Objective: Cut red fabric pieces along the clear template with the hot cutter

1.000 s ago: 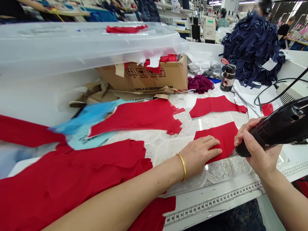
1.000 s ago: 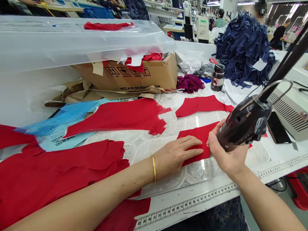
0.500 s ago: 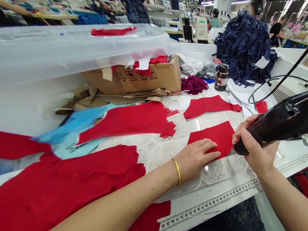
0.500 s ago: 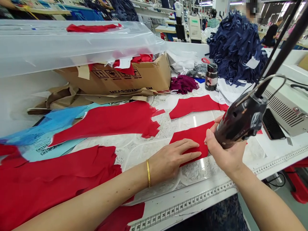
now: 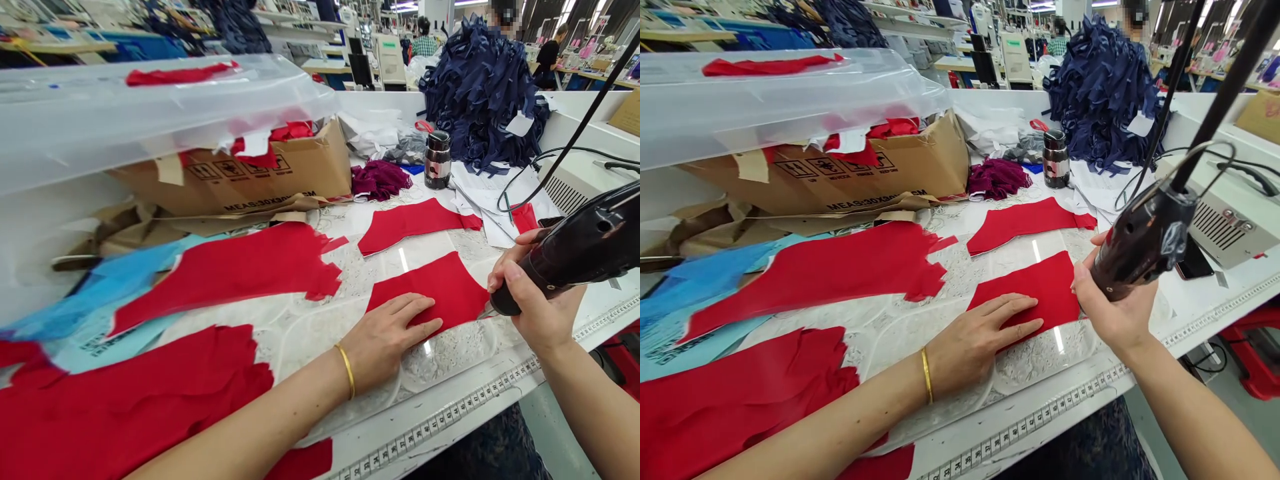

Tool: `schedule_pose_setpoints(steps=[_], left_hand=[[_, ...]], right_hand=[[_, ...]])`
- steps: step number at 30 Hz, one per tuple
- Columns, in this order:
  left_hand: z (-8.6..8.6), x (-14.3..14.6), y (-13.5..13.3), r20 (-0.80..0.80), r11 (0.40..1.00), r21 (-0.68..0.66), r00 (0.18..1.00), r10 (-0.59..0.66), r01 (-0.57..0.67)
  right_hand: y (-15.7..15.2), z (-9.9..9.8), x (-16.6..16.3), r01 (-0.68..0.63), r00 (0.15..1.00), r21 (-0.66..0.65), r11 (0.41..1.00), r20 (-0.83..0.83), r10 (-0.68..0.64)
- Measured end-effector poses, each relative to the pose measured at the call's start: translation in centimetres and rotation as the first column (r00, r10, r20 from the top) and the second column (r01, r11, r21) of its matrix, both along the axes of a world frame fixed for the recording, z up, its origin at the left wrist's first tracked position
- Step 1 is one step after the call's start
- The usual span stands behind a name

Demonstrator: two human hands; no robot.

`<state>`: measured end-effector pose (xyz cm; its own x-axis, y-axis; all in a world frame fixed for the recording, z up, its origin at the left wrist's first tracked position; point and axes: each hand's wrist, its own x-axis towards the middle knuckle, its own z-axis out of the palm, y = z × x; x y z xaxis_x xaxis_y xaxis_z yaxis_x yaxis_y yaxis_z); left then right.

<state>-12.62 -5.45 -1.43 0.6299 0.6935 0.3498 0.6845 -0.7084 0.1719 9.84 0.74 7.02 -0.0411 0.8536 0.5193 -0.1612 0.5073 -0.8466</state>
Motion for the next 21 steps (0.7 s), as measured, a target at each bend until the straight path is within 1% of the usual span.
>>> schedule_pose_setpoints(steps=[5,10,12,18,19,21], left_hand=[[0.4,0.0,0.0,0.027,0.998,0.057,1.000,-0.010,0.009],[2.0,0.1,-0.2,-0.057,1.000,0.008,0.998,-0.019,0.019],[2.3,0.1,-0.2,-0.065,1.000,0.000,0.998,-0.019,0.019],[1.4,0.1,-0.6,-0.074,1.000,0.027,0.997,-0.011,0.013],[1.5,0.1,-0.8,-0.065,0.999,0.029,0.998,-0.011,0.013],[2.1,0.3,-1.2,-0.071,1.000,-0.013,0.997,-0.018,0.017]], right_hand=[[0.2,0.0,-0.3,0.055,0.998,-0.010,0.998,0.016,-0.055],[0.3,0.2,-0.1,0.035,0.999,-0.015,0.999,0.013,-0.034],[0.4,0.4,0.1,0.037,0.999,-0.010,0.999,0.018,-0.037],[0.7,0.6,0.7,0.067,0.994,0.003,0.998,0.081,-0.067],[0.7,0.7,0.8,0.075,0.993,0.015,0.997,0.092,-0.076],[0.9,0.7,1.1,0.080,0.991,0.034,0.996,0.103,-0.083]])
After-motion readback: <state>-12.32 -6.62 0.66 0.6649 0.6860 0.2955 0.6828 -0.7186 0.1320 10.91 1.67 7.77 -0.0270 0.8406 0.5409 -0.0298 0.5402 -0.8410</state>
